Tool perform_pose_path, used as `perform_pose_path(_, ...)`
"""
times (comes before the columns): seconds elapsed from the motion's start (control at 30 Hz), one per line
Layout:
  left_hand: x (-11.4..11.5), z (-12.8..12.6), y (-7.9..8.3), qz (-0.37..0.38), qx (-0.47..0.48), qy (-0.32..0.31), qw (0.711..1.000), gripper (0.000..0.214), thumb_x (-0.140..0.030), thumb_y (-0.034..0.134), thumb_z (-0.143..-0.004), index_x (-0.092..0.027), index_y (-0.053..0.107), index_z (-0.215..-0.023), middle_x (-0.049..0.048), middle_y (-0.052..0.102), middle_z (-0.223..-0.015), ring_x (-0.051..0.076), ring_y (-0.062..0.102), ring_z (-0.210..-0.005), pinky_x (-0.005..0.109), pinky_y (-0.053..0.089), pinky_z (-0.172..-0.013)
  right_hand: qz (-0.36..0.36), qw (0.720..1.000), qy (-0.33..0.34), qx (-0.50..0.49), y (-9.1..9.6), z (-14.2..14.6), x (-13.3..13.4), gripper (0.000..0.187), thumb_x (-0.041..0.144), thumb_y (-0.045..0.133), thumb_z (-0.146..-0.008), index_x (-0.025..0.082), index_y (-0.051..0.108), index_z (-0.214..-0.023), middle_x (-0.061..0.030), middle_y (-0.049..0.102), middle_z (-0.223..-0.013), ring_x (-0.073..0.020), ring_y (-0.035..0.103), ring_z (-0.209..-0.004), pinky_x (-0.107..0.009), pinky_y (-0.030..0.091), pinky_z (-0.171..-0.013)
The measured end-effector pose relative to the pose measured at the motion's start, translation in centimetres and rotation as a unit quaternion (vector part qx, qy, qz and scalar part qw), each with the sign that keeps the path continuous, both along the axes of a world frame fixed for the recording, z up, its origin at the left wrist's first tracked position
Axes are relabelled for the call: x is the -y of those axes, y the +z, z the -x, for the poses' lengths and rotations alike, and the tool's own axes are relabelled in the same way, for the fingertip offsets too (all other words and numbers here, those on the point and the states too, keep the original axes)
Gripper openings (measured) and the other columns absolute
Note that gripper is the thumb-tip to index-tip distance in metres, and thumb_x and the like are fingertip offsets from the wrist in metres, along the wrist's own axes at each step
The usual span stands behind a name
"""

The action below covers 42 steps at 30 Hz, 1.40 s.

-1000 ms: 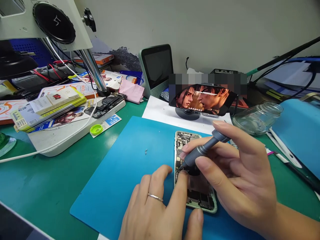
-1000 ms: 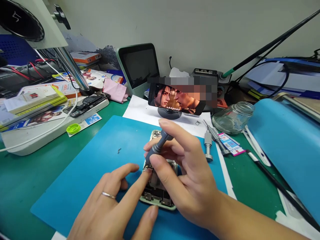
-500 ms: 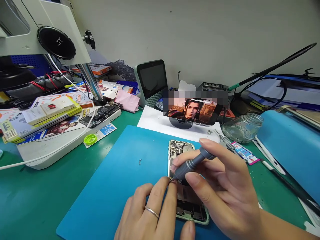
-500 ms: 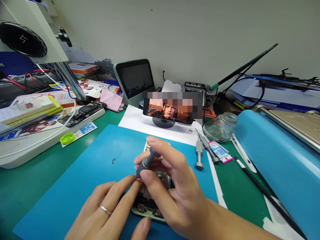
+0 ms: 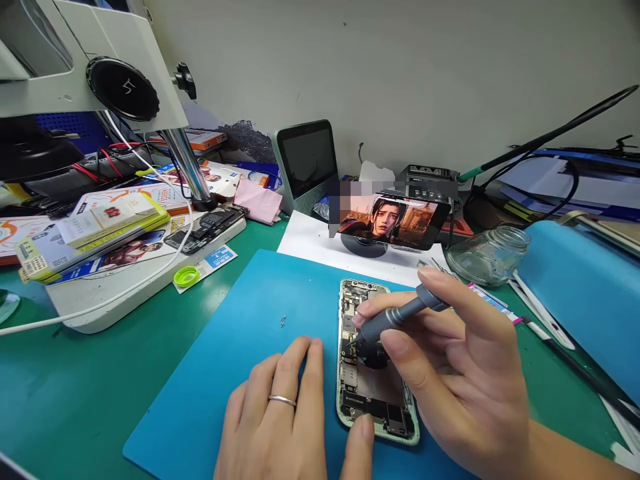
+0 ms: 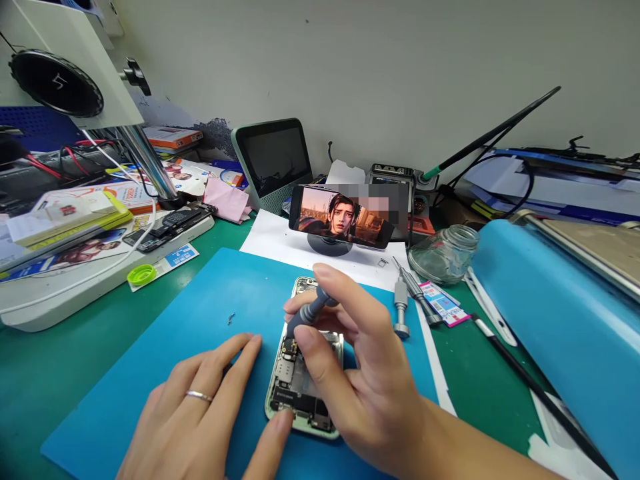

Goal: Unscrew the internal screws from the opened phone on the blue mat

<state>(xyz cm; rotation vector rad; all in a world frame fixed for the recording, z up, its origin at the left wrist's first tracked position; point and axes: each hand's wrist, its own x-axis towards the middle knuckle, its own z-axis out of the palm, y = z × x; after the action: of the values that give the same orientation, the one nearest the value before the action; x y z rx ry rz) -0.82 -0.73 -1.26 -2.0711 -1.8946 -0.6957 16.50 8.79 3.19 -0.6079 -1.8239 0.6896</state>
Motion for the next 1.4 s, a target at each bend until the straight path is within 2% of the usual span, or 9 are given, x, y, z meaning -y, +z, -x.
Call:
perform_pose_path(0.23,0.1,0.2,-0.4,0.017,-0.01,-0.006,1.0,0.05,-0.041,0.058,-0.102,-0.02,0.056,-0.148,0.007,0.068,-0.148,0.032,0.064,-0.119,0.049,0.046,-0.092,0.012,0.999,-0.032,-0.004,-0.4,-0.2,-0.2,0.063,0.01,0.063,-0.102,0.042,0.049,-0.154,-0.0023,0.078,-0.109,-0.0209,0.078,-0.104,-0.034,0.071,-0.085)
perform_pose_path(0.37,0.1,0.0,-0.3,0.016,0.007,-0.001,1.0,0.05,-0.039,0.06,-0.101,-0.02,0.057,-0.147,0.0057,0.067,-0.149,0.031,0.063,-0.12,0.05,0.045,-0.092,0.01,0.999,-0.037,-0.008,-0.3,0.0,-0.4,0.062,0.008,0.066,-0.101,0.04,0.051,-0.151,-0.0013,0.077,-0.112,-0.0188,0.078,-0.105,-0.032,0.068,-0.089)
perform_pose_path(0.53,0.0,-0.8,1.0,0.01,0.062,0.006,0.998,0.043,-0.04,0.055,-0.104,-0.016,0.066,-0.138,0.009,0.069,-0.144,0.033,0.062,-0.121,0.05,0.046,-0.092,0.006,0.998,-0.054,-0.011,-0.1,0.2,-0.5,0.057,0.01,0.069,-0.1,0.04,0.053,-0.145,-0.0004,0.077,-0.111,-0.0191,0.079,-0.101,-0.032,0.066,-0.078)
perform_pose_path(0.67,0.0,-1.5,2.0,0.019,0.113,0.017,0.993,0.047,-0.043,0.05,-0.106,-0.011,0.071,-0.133,0.0125,0.07,-0.142,0.036,0.062,-0.12,0.055,0.047,-0.096,0.014,0.997,-0.072,-0.009,0.7,0.5,-0.8,0.048,0.015,0.069,-0.101,0.036,0.053,-0.141,-0.0005,0.08,-0.107,-0.0201,0.079,-0.101,-0.035,0.067,-0.084)
perform_pose_path(0.9,0.3,-1.4,2.4,0.034,0.121,0.015,0.992,0.049,-0.032,0.041,-0.111,-0.008,0.056,-0.15,0.0127,0.061,-0.155,0.032,0.058,-0.125,0.052,0.047,-0.099,0.04,0.996,-0.066,0.045,2.5,2.5,-3.1,0.043,0.02,0.068,-0.101,0.032,0.049,-0.137,-0.0022,0.078,-0.108,-0.0217,0.078,-0.101,-0.041,0.066,-0.09)
perform_pose_path(1.1,0.0,-0.2,1.7,-0.011,0.053,-0.006,0.999,0.059,-0.035,0.047,-0.11,-0.001,0.04,-0.157,0.0167,0.068,-0.144,0.033,0.063,-0.116,0.045,0.049,-0.089,0.023,0.993,-0.06,0.096,1.8,4.4,-5.9,0.041,0.022,0.062,-0.1,0.031,0.046,-0.137,-0.0017,0.077,-0.102,-0.0234,0.076,-0.093,-0.046,0.06,-0.09)
perform_pose_path(1.4,-0.1,0.0,1.5,0.001,0.071,-0.02,0.997,0.06,-0.037,0.047,-0.11,-0.003,0.036,-0.159,0.0181,0.07,-0.14,0.036,0.066,-0.118,0.048,0.052,-0.088,0.017,0.993,-0.05,0.109,0.8,5.3,-7.0,0.044,0.021,0.061,-0.1,0.029,0.046,-0.14,-0.0029,0.074,-0.104,-0.023,0.074,-0.092,-0.045,0.058,-0.089)
